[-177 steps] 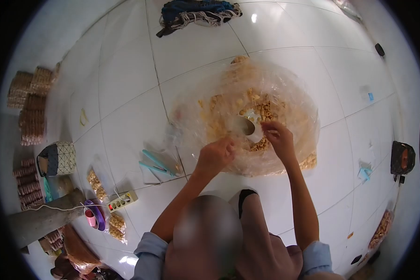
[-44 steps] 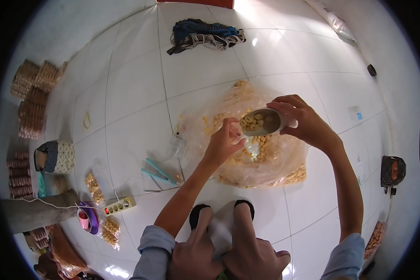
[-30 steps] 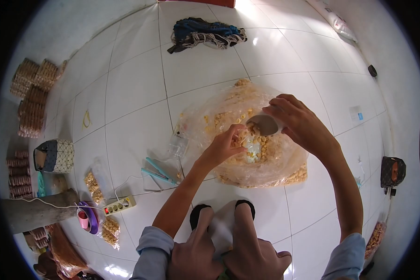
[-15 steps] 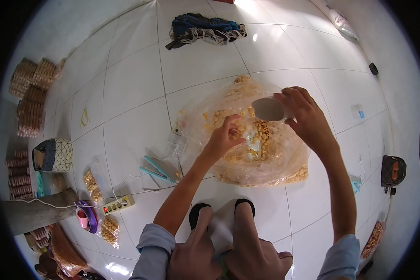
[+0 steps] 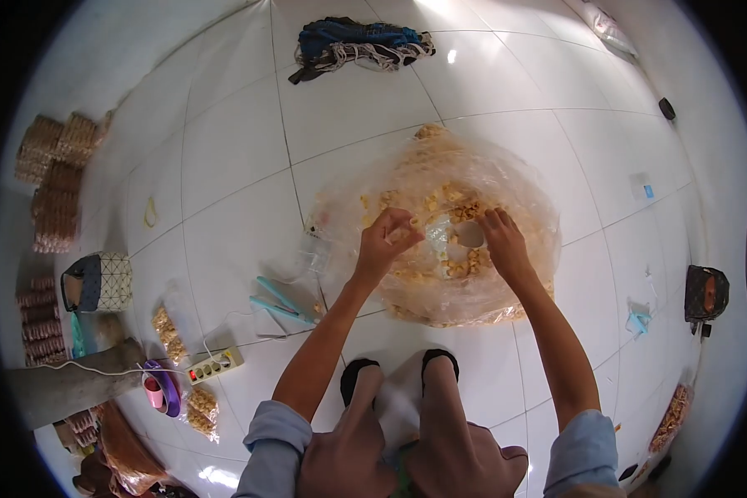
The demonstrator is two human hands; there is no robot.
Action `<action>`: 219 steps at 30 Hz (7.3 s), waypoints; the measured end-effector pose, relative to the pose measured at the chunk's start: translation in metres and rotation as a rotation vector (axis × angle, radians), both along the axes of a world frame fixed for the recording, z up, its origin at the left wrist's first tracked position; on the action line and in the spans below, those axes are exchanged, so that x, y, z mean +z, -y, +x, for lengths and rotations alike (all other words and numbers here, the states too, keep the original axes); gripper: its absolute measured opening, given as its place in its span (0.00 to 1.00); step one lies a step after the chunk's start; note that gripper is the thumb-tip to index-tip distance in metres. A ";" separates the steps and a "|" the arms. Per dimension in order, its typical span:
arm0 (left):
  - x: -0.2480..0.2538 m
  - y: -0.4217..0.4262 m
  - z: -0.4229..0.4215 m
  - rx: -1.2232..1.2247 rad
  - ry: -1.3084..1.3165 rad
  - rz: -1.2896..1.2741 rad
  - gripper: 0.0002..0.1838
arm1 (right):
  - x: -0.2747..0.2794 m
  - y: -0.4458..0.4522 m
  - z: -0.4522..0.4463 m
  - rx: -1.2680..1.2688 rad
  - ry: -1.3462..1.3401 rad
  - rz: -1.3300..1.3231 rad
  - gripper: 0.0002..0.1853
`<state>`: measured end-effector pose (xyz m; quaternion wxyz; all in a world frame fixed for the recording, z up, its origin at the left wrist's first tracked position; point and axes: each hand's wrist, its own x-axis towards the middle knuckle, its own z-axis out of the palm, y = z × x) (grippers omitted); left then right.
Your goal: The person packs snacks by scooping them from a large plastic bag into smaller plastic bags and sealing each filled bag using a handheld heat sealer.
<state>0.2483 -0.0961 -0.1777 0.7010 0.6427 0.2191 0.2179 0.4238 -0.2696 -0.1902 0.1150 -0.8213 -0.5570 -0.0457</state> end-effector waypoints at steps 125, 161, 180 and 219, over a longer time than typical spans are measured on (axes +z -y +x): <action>0.020 -0.001 -0.006 -0.020 -0.187 0.528 0.29 | 0.213 -0.031 -0.026 0.154 -0.204 -0.067 0.31; 0.214 0.028 -0.114 -0.043 0.151 0.085 0.26 | 0.267 -0.057 -0.175 0.320 -1.275 0.522 0.19; 0.245 0.014 -0.210 0.373 0.317 0.047 0.15 | 0.279 -0.119 -0.277 0.192 -1.050 0.914 0.08; 0.065 0.115 0.039 0.106 -0.189 -0.841 0.10 | 0.117 0.035 -0.078 -0.729 -1.725 0.707 0.08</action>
